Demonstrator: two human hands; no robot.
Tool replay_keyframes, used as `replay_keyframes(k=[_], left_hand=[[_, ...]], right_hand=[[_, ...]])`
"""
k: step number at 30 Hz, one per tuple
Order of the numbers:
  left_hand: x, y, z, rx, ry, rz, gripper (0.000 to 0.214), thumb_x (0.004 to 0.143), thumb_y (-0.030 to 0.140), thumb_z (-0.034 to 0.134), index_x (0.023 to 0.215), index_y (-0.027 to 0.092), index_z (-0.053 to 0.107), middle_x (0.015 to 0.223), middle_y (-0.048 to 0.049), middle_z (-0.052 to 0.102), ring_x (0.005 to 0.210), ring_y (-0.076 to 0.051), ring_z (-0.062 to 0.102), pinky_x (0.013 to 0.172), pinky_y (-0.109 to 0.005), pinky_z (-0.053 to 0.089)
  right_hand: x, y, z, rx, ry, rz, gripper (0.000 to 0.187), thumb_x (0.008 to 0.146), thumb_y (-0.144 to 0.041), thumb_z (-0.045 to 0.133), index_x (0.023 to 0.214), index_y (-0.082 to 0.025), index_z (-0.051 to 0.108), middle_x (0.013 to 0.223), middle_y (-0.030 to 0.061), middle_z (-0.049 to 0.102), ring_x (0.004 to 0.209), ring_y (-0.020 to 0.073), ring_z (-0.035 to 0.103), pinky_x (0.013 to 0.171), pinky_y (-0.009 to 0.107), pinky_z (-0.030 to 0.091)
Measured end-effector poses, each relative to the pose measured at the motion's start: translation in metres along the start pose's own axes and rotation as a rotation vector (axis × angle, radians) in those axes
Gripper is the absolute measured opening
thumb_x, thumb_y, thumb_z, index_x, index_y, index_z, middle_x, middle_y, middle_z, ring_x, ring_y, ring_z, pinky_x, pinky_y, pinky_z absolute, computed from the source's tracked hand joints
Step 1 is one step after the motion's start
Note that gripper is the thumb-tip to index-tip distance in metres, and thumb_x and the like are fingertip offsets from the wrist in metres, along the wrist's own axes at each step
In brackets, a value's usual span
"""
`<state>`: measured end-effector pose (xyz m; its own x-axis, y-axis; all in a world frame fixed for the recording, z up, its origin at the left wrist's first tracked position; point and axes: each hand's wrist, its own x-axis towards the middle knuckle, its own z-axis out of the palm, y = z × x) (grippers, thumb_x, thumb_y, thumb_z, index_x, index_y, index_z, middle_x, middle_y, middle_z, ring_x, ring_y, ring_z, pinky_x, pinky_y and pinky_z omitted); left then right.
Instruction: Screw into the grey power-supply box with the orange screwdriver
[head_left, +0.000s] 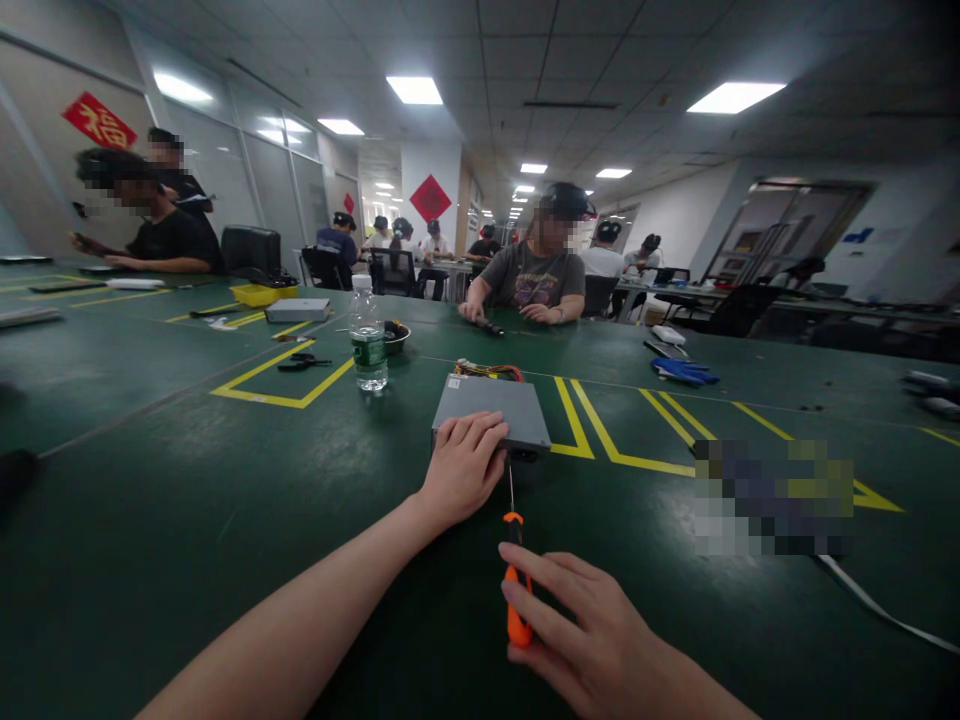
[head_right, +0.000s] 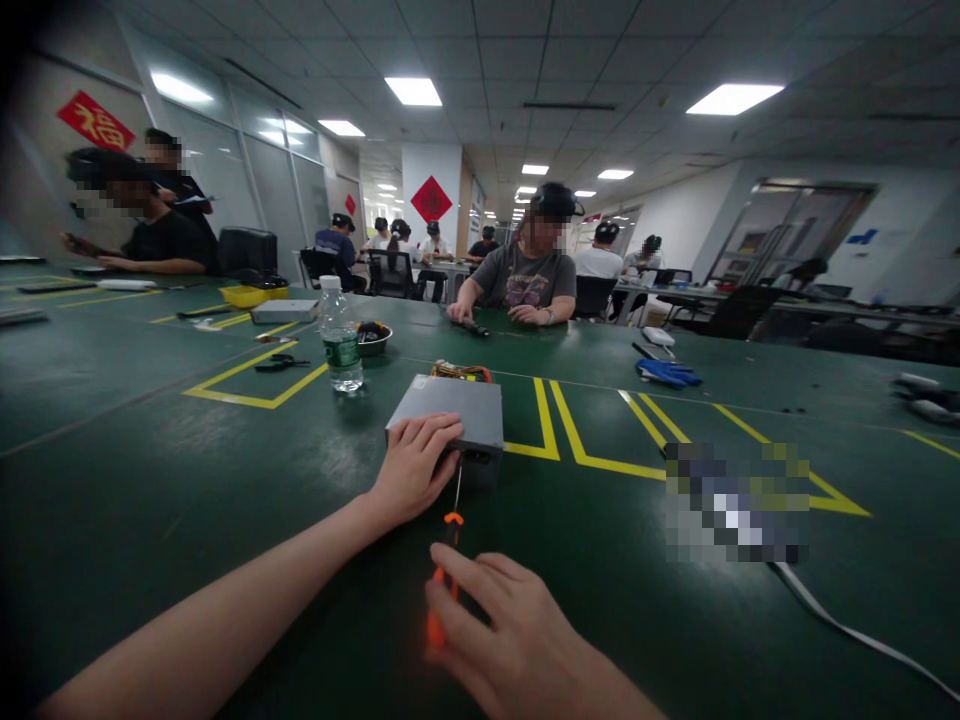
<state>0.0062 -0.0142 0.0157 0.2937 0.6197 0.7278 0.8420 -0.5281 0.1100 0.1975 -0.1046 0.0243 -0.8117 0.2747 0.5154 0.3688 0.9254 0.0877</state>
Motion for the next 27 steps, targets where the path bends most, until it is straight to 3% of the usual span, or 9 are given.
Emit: replay_keyframes(k=[4,10,17,24,27], left_hand=[[0.000,0.000,0.000,-0.003,0.002,0.000,0.029,0.087,0.026,0.046,0.115,0.024,0.052,0.124,-0.0042,0.056,0.117,-0.020,0.045,0.096,-0.039,0.031],[0.000,0.000,0.000,-0.007,-0.011,-0.003,0.028,0.088,0.026,0.046,0.116,0.024,0.050,0.126,-0.0035,0.055,0.118,-0.020,0.045,0.097,-0.039,0.030],[0.000,0.000,-0.001,-0.002,-0.016,-0.005,0.028,0.088,0.026,0.045,0.115,0.023,0.050,0.127,-0.0033,0.054,0.119,-0.020,0.044,0.097,-0.038,0.030],[0.000,0.000,-0.001,-0.007,-0.020,-0.004,0.028,0.088,0.026,0.045,0.116,0.023,0.050,0.127,-0.0035,0.054,0.119,-0.020,0.044,0.097,-0.039,0.029],[0.000,0.000,-0.001,-0.002,-0.019,-0.004,0.027,0.089,0.026,0.045,0.115,0.023,0.050,0.126,-0.0029,0.055,0.119,-0.020,0.044,0.097,-0.039,0.029]], right_hand=[[0.000,0.001,0.004,0.055,0.099,0.036,0.023,0.090,-0.028,0.048,0.108,-0.014,0.048,0.116,0.0181,0.061,0.093,0.0196,0.064,0.080,0.032,0.052],[0.004,0.000,-0.005,0.025,-0.042,0.022,0.035,0.091,-0.029,0.042,0.122,-0.014,0.047,0.119,0.0183,0.058,0.100,0.0231,0.061,0.078,0.035,0.053],[0.000,0.001,0.001,0.043,0.064,0.024,0.025,0.093,-0.030,0.042,0.110,-0.012,0.050,0.117,0.0196,0.059,0.095,0.0207,0.063,0.078,0.033,0.053],[0.002,0.000,-0.006,0.019,-0.080,0.028,0.033,0.095,-0.029,0.036,0.123,-0.017,0.047,0.124,0.0191,0.054,0.104,0.0236,0.060,0.078,0.035,0.053],[0.000,0.000,-0.002,0.032,-0.027,0.034,0.028,0.093,-0.028,0.040,0.114,-0.015,0.052,0.121,0.0195,0.057,0.096,0.0227,0.063,0.076,0.035,0.054]])
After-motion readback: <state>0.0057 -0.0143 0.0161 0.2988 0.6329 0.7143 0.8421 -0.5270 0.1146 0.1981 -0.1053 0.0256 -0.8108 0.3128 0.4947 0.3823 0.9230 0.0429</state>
